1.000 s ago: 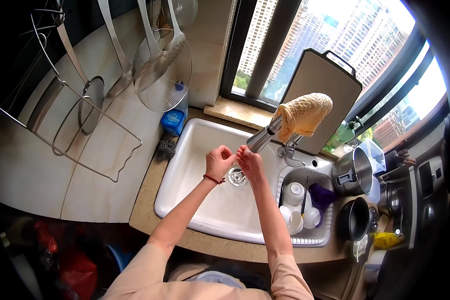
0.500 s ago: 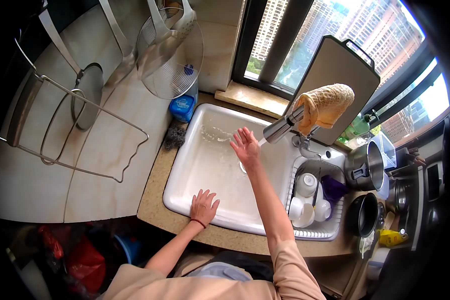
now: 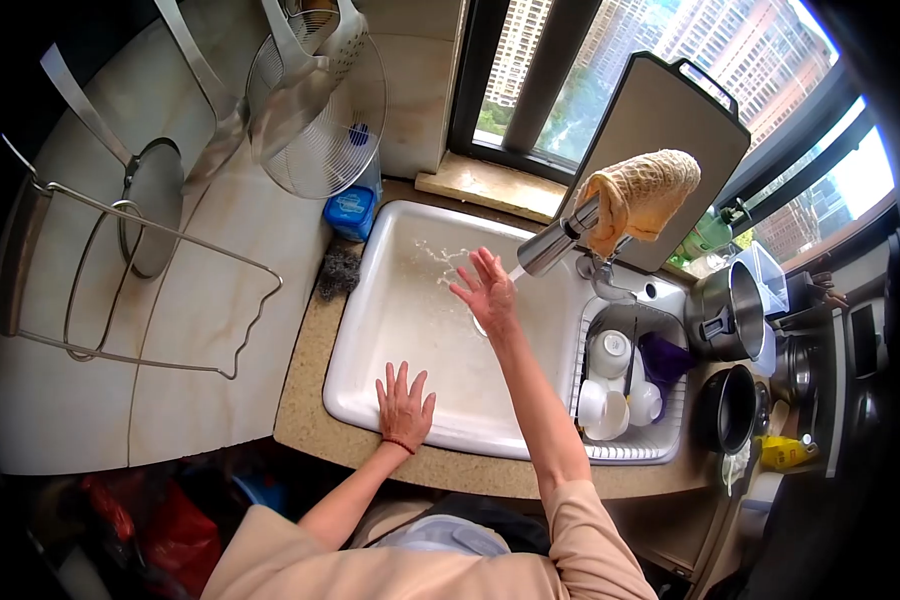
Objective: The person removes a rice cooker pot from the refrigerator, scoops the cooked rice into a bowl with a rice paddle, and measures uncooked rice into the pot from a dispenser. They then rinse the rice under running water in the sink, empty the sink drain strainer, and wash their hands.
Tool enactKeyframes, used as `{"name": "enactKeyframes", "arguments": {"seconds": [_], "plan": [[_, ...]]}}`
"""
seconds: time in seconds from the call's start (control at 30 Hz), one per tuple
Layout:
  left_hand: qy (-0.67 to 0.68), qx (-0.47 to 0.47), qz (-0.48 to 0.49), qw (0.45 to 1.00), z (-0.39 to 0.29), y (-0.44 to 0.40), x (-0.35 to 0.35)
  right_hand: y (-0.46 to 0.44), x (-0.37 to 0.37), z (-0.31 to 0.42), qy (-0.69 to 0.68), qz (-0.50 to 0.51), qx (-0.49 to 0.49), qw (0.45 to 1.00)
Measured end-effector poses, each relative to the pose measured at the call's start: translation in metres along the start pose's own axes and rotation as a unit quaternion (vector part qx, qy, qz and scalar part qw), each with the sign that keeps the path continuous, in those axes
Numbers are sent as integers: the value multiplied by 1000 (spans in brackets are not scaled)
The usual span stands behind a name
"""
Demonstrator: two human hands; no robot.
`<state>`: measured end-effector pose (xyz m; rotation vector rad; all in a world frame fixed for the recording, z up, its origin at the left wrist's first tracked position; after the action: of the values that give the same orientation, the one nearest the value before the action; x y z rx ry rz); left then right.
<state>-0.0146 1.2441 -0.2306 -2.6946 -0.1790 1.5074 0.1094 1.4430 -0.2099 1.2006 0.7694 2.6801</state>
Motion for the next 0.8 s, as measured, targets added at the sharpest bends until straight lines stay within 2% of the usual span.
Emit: {"name": "enactKeyframes", "arguments": {"seconds": [0.03, 0.07, 0.13, 0.2, 0.27, 0.3, 0.33, 0.37, 0.4, 0.43, 0.47, 0.53, 0.57, 0.6, 0.63, 0.67, 0.7, 0.73, 0.8], "plan": [[1, 2, 2, 1000, 0, 0, -1, 5, -11, 3, 14, -47, -10, 999], [0, 2, 1, 1000, 0, 0, -2, -2, -23, 3, 14, -49, -11, 999], [1, 0, 3, 1000, 0, 1, -1, -30, -63, -4, -110, -56, -35, 992], [4, 6, -8, 1000, 0, 1, -2, -34, -56, -1, -138, -34, -50, 989], [10, 6, -13, 1000, 2, 3, -2, -26, -31, 1, -121, 44, -60, 990], [19, 9, -26, 999, 2, 2, -3, -21, -23, -1, -62, 71, -76, 993], [18, 12, -20, 1000, 2, 2, -4, -13, -21, 0, -65, 66, -77, 993], [18, 8, -28, 999, 2, 3, -6, 0, -7, -10, 58, 159, -18, 985], [18, 5, -37, 999, 2, 3, -7, 16, 4, -20, 181, 249, 41, 950], [20, 5, -43, 999, 3, 3, -6, 32, -2, -32, 317, 265, 148, 899], [22, 7, -41, 999, 4, 3, -4, 45, -15, -37, 487, 261, 228, 801], [17, 4, -45, 999, 3, 4, -5, 34, -52, -30, 676, 161, 190, 693], [11, 5, -38, 999, 2, 3, -5, 29, -62, -29, 677, 157, 189, 693], [14, 7, -38, 999, 3, 3, -4, 21, -64, -15, 552, 82, 125, 820], [11, 11, -33, 999, 3, 2, -2, 14, -71, -1, 404, 7, 55, 913], [6, 14, -26, 1000, 4, 4, 0, 8, -74, 0, 403, 6, 56, 913], [5, 15, -23, 1000, 4, 5, 0, 2, -64, 4, 245, 23, 44, 968], [4, 16, -22, 1000, 4, 6, 0, -2, -54, 10, 80, 39, 29, 996], [3, 20, -16, 1000, 3, 3, 1, -3, -49, 15, 35, 39, 39, 998]]}}
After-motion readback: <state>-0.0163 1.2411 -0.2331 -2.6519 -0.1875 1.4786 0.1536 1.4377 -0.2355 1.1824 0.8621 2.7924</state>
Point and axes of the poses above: each hand's wrist, its own y-axis away from the middle knuckle, its own x-axis out of the palm, z = x × y, the point moved 7 cm from there along -y, towards the middle knuckle, and after that the axes turned 2 degrees about y, right-handed, at the moved point
